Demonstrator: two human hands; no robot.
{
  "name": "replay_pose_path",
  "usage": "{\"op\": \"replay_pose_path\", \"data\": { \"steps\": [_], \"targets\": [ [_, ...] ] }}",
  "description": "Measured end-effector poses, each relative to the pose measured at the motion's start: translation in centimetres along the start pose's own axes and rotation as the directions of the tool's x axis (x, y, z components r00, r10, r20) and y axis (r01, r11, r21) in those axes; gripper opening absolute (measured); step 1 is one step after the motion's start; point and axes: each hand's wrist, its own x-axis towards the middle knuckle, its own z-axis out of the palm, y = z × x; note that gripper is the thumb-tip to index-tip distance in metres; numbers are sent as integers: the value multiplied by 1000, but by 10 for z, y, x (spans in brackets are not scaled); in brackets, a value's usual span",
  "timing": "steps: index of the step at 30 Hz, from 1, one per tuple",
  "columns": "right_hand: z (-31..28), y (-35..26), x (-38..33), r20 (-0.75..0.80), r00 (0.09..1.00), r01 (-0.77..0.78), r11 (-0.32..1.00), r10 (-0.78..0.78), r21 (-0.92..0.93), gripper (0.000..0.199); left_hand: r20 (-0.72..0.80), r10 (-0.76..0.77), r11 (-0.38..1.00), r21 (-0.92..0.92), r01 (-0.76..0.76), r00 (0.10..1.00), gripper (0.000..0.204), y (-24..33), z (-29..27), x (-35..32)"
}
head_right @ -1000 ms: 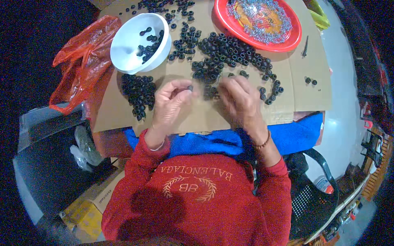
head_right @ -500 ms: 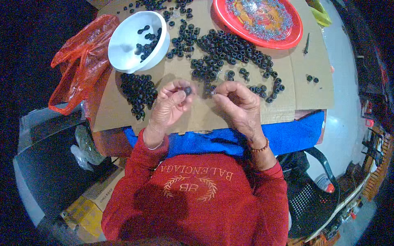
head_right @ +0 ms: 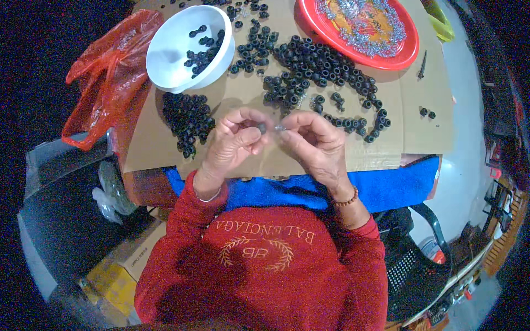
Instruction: The person assembles small components by inserting small metal parts into black rubber pieces one by one by hand.
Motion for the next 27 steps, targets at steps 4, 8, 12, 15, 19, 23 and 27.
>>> {"op": "replay_pose_path", "data": {
  "steps": [4,8,12,15,19,23,27],
  "targets": [
    [-1,-2,-2,-37,999,20,985,-27,-170,11,-63,-54,997,-67,50,997,22,1,3,1],
    [-1,1,-3,21,996,93,959,-91,-267,8,-48,-24,997,-70,21,999,20,0,3,1],
    [-6,5,0,55,986,164,907,-155,-387,7,-11,-40,998,-51,39,999,13,2,11,3],
    [-1,0,7,251,862,498,644,-441,-580,10,-40,-64,995,73,67,997,13,-1,10,0],
    [3,1,11,319,806,573,527,-498,-627,12,-59,-32,958,283,47,998,13,-1,11,-2],
    [-1,1,14,342,813,573,539,-472,-618,12,-48,-29,936,349,44,998,12,0,13,-2],
    [1,1,16,374,803,590,524,-465,-614,13,-81,101,812,583,-35,992,14,-3,17,-4]
  ]
}}
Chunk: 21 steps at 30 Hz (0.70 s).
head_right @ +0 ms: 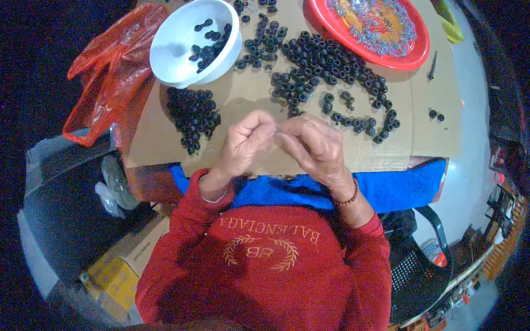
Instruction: The person assembles small components by inserting small metal parts into black rubber pieces one by one by hand.
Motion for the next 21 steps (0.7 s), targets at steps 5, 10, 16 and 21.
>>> {"op": "replay_pose_path", "data": {
  "steps": [5,10,16,21],
  "targets": [
    [5,0,4,-7,983,179,967,-184,-180,11,-96,52,977,212,-30,994,24,7,8,-2],
    [6,3,-2,-14,1000,6,999,-5,45,10,-99,-23,989,143,37,995,30,3,4,-1],
    [7,5,-13,15,952,-302,924,307,233,3,-164,105,967,246,-63,981,23,3,12,-2],
    [6,-1,-13,146,827,-509,612,543,605,3,-115,382,823,494,-281,917,14,1,15,2]
  ]
}}
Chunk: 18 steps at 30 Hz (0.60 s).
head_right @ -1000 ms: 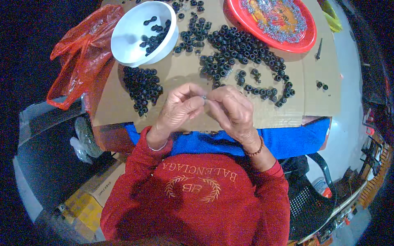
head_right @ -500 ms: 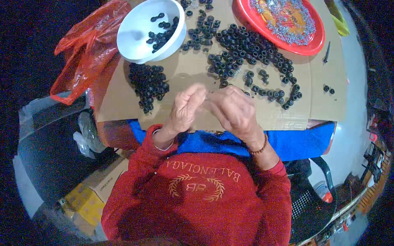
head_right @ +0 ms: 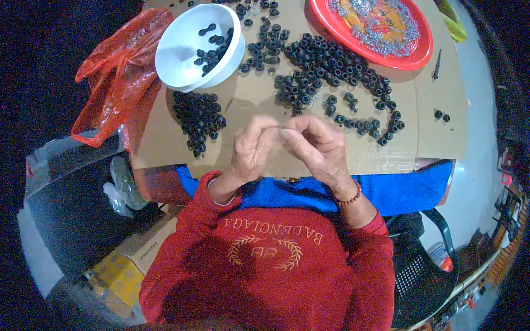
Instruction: The person assembles small components by inserting small metal parts into black rubber pieces one by one by hand.
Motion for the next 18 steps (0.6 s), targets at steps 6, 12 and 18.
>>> {"op": "replay_pose_path", "data": {
  "steps": [6,12,18],
  "targets": [
    [0,0,11,296,713,653,449,-636,-610,14,-54,-125,986,106,130,991,9,-6,-1,-2],
    [-7,3,15,238,708,603,394,-665,-693,18,-80,0,917,398,32,997,12,-11,6,8],
    [-10,14,17,281,672,611,299,-685,-734,22,-28,-246,944,222,246,969,22,-7,0,11]
  ]
}}
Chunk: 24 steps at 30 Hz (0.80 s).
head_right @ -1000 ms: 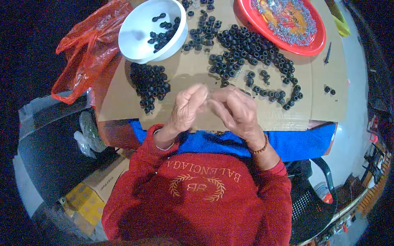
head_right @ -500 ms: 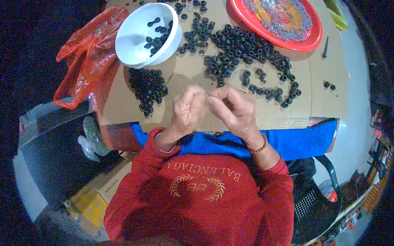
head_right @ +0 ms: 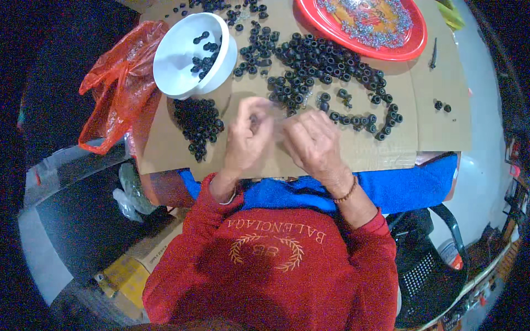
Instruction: The person assembles small components by inserting small metal parts into black rubber pieces one by one by hand.
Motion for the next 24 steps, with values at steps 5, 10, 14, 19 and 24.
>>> {"op": "replay_pose_path", "data": {
  "steps": [5,10,14,19,24],
  "targets": [
    [-1,-2,-1,-8,1000,1,999,-1,-32,23,376,-167,410,-814,411,911,29,-12,-27,10],
    [-4,-3,-1,-39,999,-7,999,6,-31,23,387,-170,436,-795,421,906,28,-6,-23,5],
    [-7,-5,0,-53,999,-12,1000,12,2,21,364,-61,534,-775,339,929,30,-8,-20,1],
    [-7,-5,-3,-73,995,-53,993,61,108,17,348,-79,455,-821,344,934,28,-6,-19,-6],
    [-13,-10,-4,-24,970,-220,923,240,317,8,344,-12,365,-872,325,939,28,-13,-17,-9]
  ]
}}
